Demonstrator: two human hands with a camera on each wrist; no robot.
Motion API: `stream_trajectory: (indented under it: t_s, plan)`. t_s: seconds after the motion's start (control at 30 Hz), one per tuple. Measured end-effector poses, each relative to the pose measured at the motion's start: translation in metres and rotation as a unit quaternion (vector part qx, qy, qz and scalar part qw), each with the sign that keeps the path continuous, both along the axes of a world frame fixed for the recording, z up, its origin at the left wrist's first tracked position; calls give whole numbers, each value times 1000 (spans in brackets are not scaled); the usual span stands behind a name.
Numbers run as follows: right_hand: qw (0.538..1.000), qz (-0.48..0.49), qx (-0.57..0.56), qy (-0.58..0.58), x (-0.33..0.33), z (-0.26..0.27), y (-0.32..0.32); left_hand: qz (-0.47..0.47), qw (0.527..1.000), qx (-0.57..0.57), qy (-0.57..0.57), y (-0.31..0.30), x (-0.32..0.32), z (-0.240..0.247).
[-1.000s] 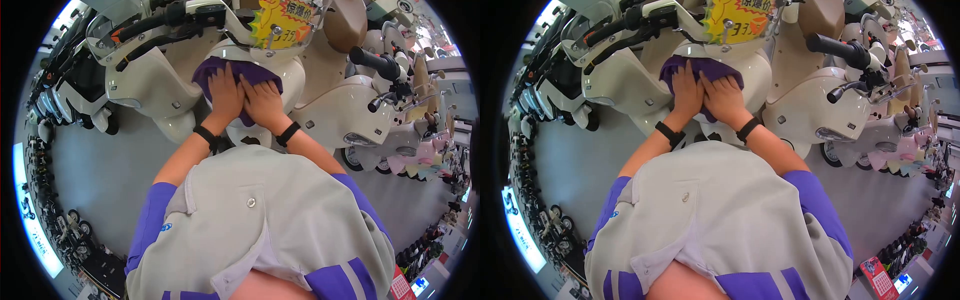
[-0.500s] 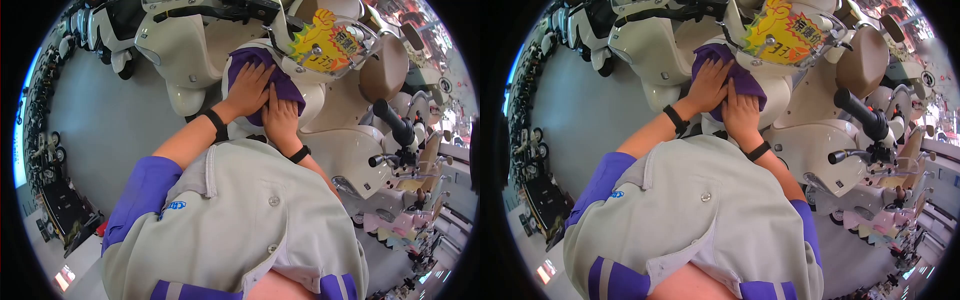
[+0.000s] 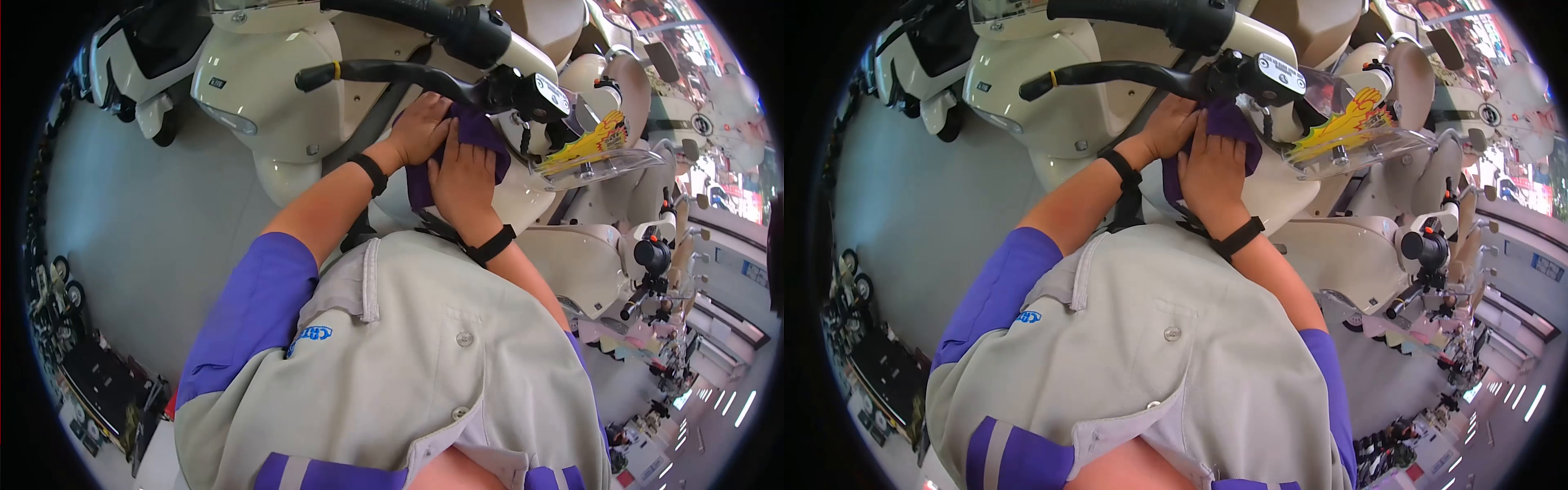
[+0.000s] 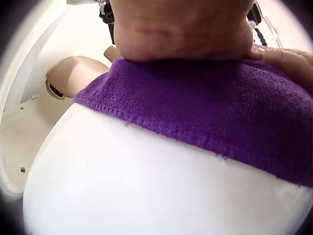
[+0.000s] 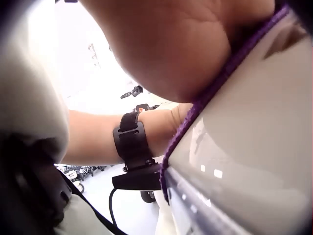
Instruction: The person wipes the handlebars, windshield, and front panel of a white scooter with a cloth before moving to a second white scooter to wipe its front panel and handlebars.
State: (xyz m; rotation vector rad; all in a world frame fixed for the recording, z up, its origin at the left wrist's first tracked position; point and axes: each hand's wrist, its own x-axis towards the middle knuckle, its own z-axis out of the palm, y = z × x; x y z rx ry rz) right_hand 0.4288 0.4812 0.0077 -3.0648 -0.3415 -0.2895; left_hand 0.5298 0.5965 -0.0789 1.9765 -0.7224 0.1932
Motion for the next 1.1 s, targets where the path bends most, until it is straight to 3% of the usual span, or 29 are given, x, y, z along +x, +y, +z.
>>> stream_trajectory:
  t_s: [0.1,0.17,0.27,0.3,0.4,0.43,0.53,0.6,0.67,0.73,0.8,0.87,0.93,0.97,1.03,1.1]
  plan:
    - [998,-39,-36,35,16,-3,21,-19,998,-42,30,4,20,-25]
    - [998,-2,-59,11,30,-19,26,-9,996,-64,58,7,23,-50]
    - [995,41,-87,7,49,-34,35,-3,999,-20,36,8,30,-125]
    - [994,61,-90,-4,52,-44,36,46,998,-43,25,15,14,-106]
    - [992,97,-81,3,47,-50,39,132,987,-22,-94,11,0,-147]
    - [991,107,-76,12,45,-48,40,92,986,-74,116,17,-10,-120]
    - [993,85,-61,58,18,-20,37,119,992,26,-4,13,-44,-81]
    - [988,21,-61,143,-13,20,33,63,986,110,-106,17,-69,-28]
    - [982,-63,-45,172,-51,25,17,-11,998,30,-57,6,-78,3]
    - [983,-98,-37,149,-73,17,5,-78,991,15,-108,1,-75,26]
    - [994,-79,-41,71,-80,10,-3,-117,985,-1,-123,4,-70,29]
    - [992,-79,-34,94,-75,7,-1,-136,985,-20,-103,5,-61,26]
    - [994,-59,-68,61,-57,11,13,-124,990,-63,-26,11,-46,23]
    - [990,-65,-79,102,-45,14,20,-121,989,-85,13,14,-39,18]
    - [974,-79,-102,184,-18,15,31,-78,996,-41,33,12,-27,-23]
    - [985,4,-126,122,4,6,38,5,999,-41,34,9,-25,-58]
